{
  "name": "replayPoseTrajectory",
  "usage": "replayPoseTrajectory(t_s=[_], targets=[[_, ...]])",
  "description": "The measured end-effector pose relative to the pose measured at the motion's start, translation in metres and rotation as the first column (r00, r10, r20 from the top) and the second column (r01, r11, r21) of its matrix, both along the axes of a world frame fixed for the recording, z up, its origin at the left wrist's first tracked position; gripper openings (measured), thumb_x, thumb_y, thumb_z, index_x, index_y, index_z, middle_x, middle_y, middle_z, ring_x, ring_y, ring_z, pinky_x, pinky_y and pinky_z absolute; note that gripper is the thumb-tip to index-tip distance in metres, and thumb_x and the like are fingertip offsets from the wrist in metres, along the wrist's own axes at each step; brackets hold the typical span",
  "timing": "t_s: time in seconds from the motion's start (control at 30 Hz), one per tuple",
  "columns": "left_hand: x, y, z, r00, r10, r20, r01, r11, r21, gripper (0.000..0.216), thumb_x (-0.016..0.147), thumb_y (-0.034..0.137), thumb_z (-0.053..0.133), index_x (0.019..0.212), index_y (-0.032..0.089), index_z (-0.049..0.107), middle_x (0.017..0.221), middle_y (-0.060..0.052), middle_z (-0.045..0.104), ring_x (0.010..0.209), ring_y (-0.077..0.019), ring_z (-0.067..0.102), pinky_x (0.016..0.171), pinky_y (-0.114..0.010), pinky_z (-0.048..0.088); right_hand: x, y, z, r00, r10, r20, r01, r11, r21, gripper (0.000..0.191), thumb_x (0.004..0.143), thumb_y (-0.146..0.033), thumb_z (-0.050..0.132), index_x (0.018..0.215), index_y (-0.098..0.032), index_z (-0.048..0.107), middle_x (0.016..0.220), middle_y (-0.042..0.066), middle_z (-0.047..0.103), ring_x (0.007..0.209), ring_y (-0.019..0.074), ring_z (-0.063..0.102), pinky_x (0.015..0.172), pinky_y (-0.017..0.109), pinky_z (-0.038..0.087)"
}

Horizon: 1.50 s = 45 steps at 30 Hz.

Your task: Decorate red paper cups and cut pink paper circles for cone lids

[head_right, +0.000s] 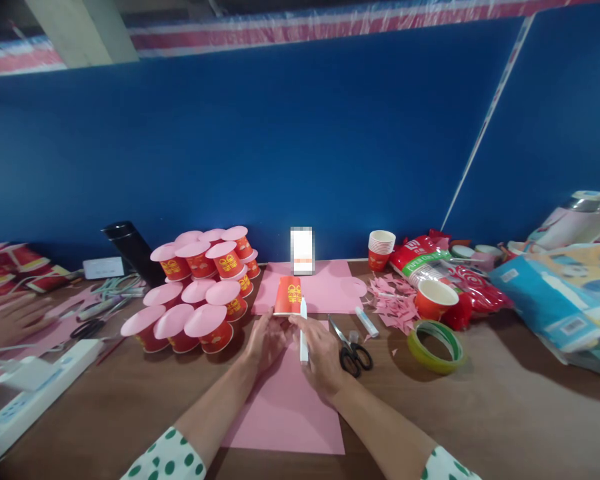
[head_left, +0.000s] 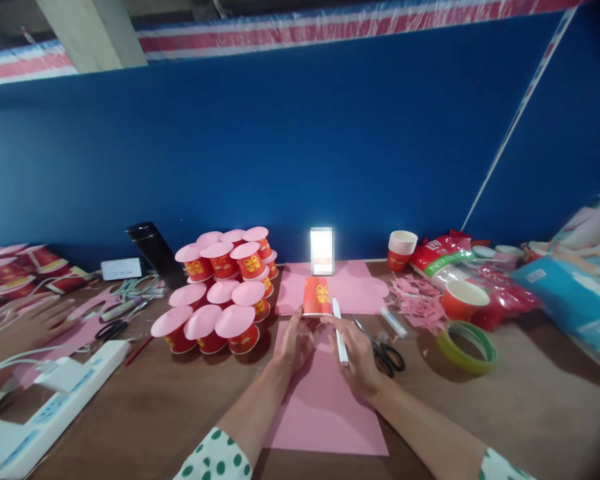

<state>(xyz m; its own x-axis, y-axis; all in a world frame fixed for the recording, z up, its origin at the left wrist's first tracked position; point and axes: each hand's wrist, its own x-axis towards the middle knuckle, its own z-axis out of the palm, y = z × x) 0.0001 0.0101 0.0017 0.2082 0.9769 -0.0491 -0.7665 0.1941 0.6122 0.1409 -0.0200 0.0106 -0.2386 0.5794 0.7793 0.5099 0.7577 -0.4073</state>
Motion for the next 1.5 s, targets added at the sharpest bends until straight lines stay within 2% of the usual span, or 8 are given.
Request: replayPoseTrajectory(t_s=[0.33,0.57,0.97,1.23,1.5], targets=[[-0.0006,0.0004,-0.0018,0.999,0.041,-0.015,-0.041,0.999,-0.025,0.037,0.085,0.037,0.052,0.111,0.013,0.062,0.098,-0.011,0.070,0.105,-0.0238,0.060,0.101,-0.040,0.037,0.0021,0.0003,-0.0017,0.999,-0.037,0.006,0.037,0.999,-0.015,0.042,0.090,-0.014,0.045,0.131,-0.022,0.044,0.115,0.011,0.063,0.108,0.0240,0.059,0.089,0.042,0.051],[-0.0001,-0.0019,-0.0001,1.000,0.017,-0.023,-0.017,1.000,0.020,0.031,0.085,0.037,0.052,0.098,0.012,0.066,0.102,-0.012,0.069,0.107,-0.0243,0.059,0.102,-0.039,0.036,-0.0004,-0.0018,0.0000,1.000,-0.015,0.015,0.015,1.000,-0.018,0.039,0.091,-0.015,0.043,0.129,-0.021,0.046,0.113,0.011,0.064,0.107,0.0220,0.060,0.088,0.038,0.052],[0.0005,-0.0037,0.0016,0.999,0.002,-0.051,-0.001,1.000,0.007,0.039,0.090,0.036,0.042,0.113,0.012,0.061,0.108,-0.012,0.068,0.114,-0.0240,0.055,0.102,-0.039,0.033,0.0031,0.0022,-0.0076,0.999,-0.045,0.017,0.045,0.999,0.010,0.040,0.091,-0.016,0.043,0.130,-0.021,0.044,0.116,0.012,0.062,0.109,0.0237,0.058,0.090,0.042,0.050],[-0.0002,-0.0002,-0.0069,0.998,-0.022,-0.058,0.024,0.999,0.046,0.048,0.088,0.049,0.042,0.102,0.010,0.066,0.104,-0.014,0.069,0.110,-0.0255,0.057,0.101,-0.039,0.034,0.0019,0.0015,-0.0081,0.998,-0.041,0.039,0.042,0.999,-0.032,0.040,0.091,-0.017,0.044,0.130,-0.022,0.044,0.115,0.010,0.063,0.108,0.0232,0.058,0.091,0.041,0.049],[-0.0008,0.0004,-0.0081,0.997,-0.024,-0.068,0.027,0.998,0.047,0.049,0.087,0.054,0.047,0.108,0.013,0.064,0.105,-0.012,0.069,0.105,-0.0227,0.059,0.100,-0.037,0.037,0.0015,0.0015,-0.0080,0.997,-0.043,0.068,0.045,0.998,-0.036,0.042,0.091,-0.017,0.042,0.132,-0.021,0.043,0.115,0.011,0.063,0.109,0.0233,0.058,0.091,0.042,0.050]])
